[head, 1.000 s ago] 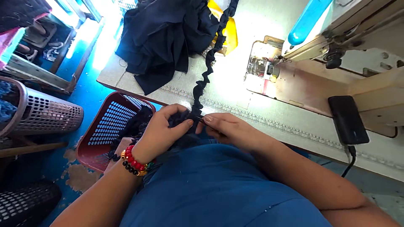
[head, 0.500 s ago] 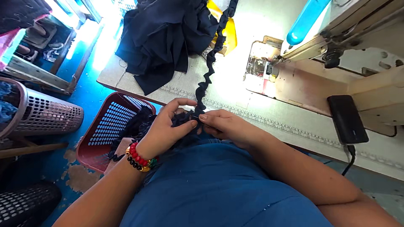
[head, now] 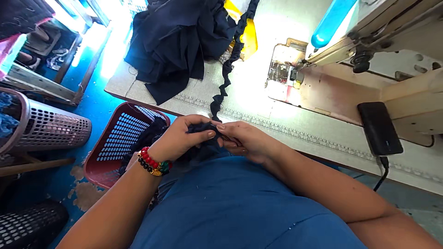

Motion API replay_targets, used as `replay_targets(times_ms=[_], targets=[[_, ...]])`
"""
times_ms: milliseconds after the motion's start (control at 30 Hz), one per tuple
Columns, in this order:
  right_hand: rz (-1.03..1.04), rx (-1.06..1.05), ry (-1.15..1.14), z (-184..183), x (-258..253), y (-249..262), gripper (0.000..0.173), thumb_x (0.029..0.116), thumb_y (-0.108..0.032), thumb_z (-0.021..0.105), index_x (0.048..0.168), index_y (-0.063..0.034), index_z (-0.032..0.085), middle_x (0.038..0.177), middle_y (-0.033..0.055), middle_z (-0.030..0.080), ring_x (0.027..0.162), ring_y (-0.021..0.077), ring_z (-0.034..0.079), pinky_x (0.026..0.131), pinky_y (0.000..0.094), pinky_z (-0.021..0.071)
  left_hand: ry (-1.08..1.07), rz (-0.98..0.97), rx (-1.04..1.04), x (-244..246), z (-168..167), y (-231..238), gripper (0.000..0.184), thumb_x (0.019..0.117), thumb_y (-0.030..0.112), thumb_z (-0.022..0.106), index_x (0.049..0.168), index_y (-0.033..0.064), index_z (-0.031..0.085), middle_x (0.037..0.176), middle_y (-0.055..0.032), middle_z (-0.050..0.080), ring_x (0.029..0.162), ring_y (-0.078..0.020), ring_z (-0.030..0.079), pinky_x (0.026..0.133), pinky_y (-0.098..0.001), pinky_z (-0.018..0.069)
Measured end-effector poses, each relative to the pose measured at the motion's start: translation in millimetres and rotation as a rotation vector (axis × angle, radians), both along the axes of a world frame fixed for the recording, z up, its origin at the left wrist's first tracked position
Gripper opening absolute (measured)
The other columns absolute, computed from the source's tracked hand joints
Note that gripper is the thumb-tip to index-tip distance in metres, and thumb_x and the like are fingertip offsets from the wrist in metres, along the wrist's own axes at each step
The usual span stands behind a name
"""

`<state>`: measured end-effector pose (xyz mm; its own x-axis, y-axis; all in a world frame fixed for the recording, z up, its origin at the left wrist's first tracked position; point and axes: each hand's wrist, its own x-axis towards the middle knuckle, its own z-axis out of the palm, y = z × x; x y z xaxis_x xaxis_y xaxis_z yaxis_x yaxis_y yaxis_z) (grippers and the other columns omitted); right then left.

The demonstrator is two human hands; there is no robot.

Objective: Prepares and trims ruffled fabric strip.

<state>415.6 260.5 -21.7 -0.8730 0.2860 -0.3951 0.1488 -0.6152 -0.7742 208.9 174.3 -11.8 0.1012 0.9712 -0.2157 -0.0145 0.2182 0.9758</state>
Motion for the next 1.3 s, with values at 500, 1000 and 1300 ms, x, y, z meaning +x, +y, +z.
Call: replay_targets(times_ms=[500, 1000, 1300], targets=[[0.032, -0.076, -0.015, -10, 0, -4, 0.04, 0.1098, -0.032, 0.041, 0.082, -0.0104, 0.06, 0.052, -0.0093, 0.037, 0.039, -0.0029, 0.03, 0.039, 0.0124, 0.0241, 0.044, -0.071, -0.045, -6, -7, 4, 0.011, 0.0856, -0.001, 0.074, 0.094, 0.0074, 0.073, 0.08, -0.0027, 0.071, 0.059, -0.0057, 0.061, 0.053, -0.0175, 0.0512], [0.063, -0.087, 0.022, -9, 3, -3, 0.039, 0.1104, -0.032, 0.037, 0.092, -0.0085, 0.061, 0.055, -0.0095, 0.04, 0.041, -0.0026, 0.033, 0.041, 0.0121, 0.0276, 0.035, -0.054, -0.055, -12, -12, 5, 0.015, 0.0847, -0.004, 0.074, 0.092, 0.0081, 0.074, 0.083, -0.0016, 0.073, 0.062, -0.0047, 0.062, 0.055, -0.0169, 0.0516], [-0.507, 0.645, -0.327, 11, -3, 38, 0.028, 0.0988, -0.036, 0.066, 0.105, -0.0086, 0.065, 0.069, -0.0048, 0.06, 0.05, 0.0003, 0.042, 0.047, 0.0191, 0.0347, -0.067, -0.083, -0.052, -4, 0, 8, 0.014, 0.0862, -0.001, 0.072, 0.096, 0.0099, 0.075, 0.093, 0.0006, 0.076, 0.064, -0.002, 0.064, 0.057, -0.0155, 0.053]])
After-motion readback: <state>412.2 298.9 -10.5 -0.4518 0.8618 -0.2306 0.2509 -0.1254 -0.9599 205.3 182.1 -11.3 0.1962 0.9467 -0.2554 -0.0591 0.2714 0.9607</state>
